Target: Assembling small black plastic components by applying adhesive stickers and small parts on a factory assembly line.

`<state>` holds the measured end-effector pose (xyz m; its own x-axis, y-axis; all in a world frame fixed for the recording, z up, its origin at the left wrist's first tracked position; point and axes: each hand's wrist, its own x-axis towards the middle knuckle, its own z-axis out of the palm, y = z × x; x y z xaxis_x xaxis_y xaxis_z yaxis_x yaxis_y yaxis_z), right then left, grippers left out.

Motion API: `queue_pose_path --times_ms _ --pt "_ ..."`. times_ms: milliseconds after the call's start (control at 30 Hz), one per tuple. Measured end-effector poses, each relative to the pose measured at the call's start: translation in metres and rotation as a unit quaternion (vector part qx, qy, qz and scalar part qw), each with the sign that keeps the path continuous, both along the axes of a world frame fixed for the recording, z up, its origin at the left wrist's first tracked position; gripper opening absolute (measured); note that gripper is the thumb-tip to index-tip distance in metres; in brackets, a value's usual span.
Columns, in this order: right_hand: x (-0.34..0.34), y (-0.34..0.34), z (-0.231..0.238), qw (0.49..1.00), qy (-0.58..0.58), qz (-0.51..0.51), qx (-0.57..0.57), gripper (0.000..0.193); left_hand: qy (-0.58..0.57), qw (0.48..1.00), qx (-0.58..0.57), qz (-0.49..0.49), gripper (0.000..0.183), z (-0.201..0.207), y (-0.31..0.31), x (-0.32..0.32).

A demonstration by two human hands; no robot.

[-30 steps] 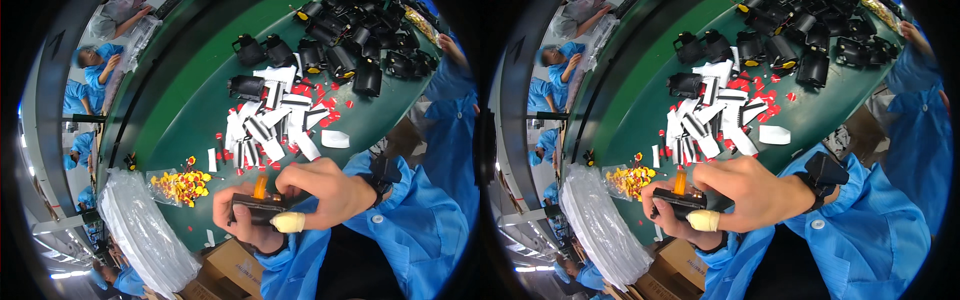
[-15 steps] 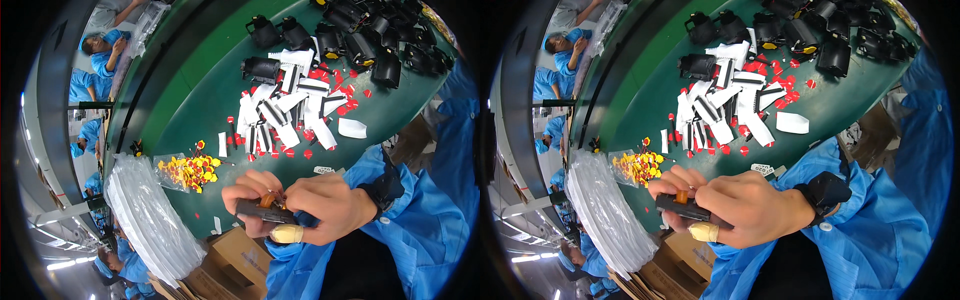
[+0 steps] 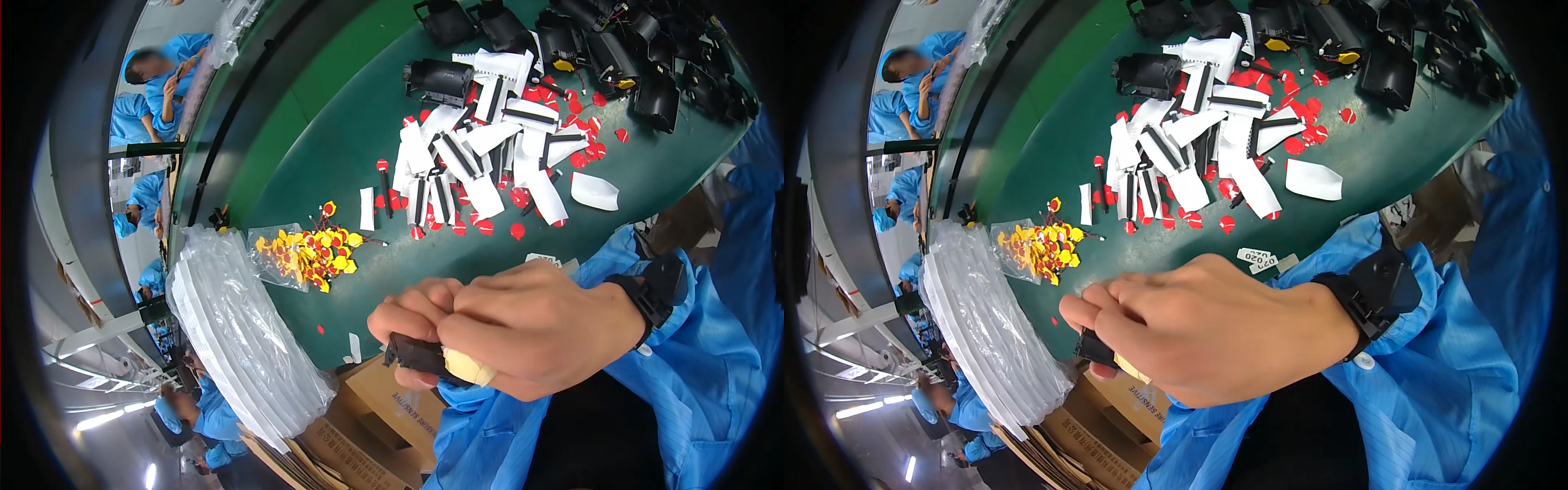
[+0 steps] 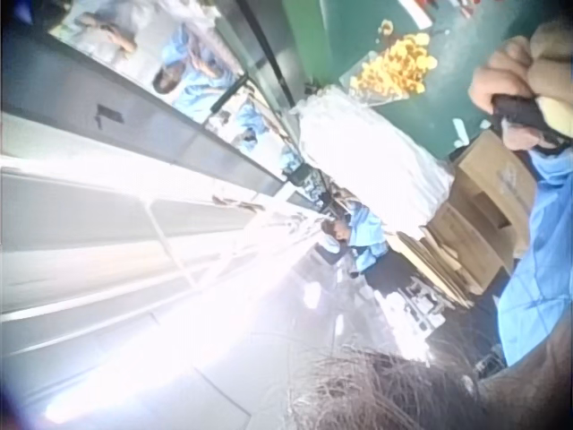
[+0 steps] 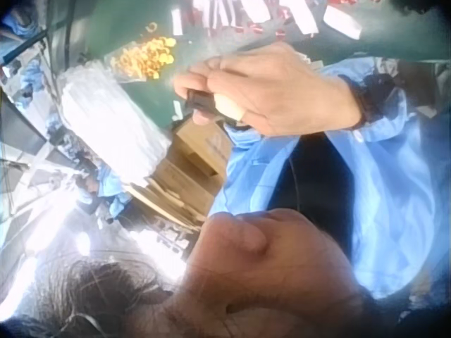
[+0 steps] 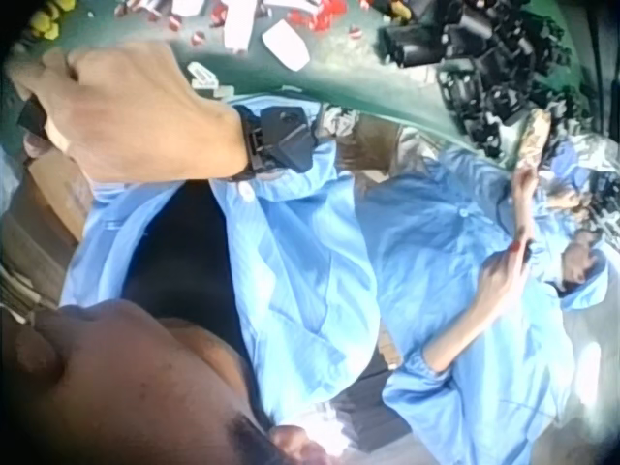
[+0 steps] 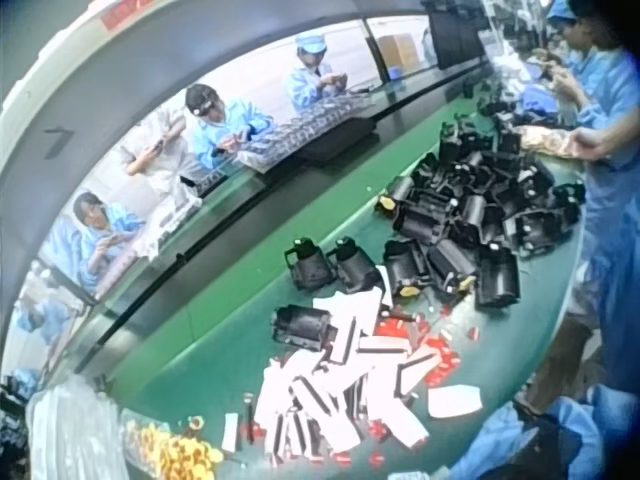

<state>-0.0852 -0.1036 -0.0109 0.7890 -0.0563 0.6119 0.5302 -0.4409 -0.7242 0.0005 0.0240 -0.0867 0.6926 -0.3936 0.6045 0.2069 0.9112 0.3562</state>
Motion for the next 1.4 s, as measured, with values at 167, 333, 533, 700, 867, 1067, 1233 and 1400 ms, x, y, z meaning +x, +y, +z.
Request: queue_pose_path --times_ms 167,333,533,700,867,1067,1233,1400 --pt "-0.006 0.008 -0.006 0.992 -0.093 -0.049 -0.067 0.01 -0.032 0.993 0.075 0.086 0.042 0.001 0.007 -0.005" --pt "-0.013 0.019 -0.006 0.948 -0.168 -0.157 -0.222 0.013 -0.116 0.982 0.094 0.12 0.045 0.003 0.007 0.005" --pt "-0.013 0.014 -0.01 0.919 -0.204 -0.207 -0.265 0.011 -0.129 0.968 0.205 0.073 0.042 0.019 0.007 0.01" --pt "-0.009 0.021 -0.013 0.923 -0.229 -0.197 -0.239 0.011 -0.128 0.964 0.23 0.045 0.045 0.02 0.014 0.018" --pt "-0.024 0.01 0.01 0.98 -0.181 0.011 0.077 0.014 0.029 0.997 0.073 0.007 0.051 0.014 0.006 0.012" --pt "-0.016 0.013 0.007 0.912 -0.146 0.09 0.373 0.026 0.035 0.999 0.033 -0.024 0.053 0.015 0.008 0.006" --pt "-0.016 0.013 0.002 0.922 -0.102 0.191 0.322 0.022 -0.037 0.998 0.045 -0.037 0.056 0.01 0.012 0.011" --pt "-0.019 0.01 0.0 0.924 -0.075 0.194 0.321 0.023 -0.07 0.994 0.078 -0.01 0.056 0.01 0.017 0.013"
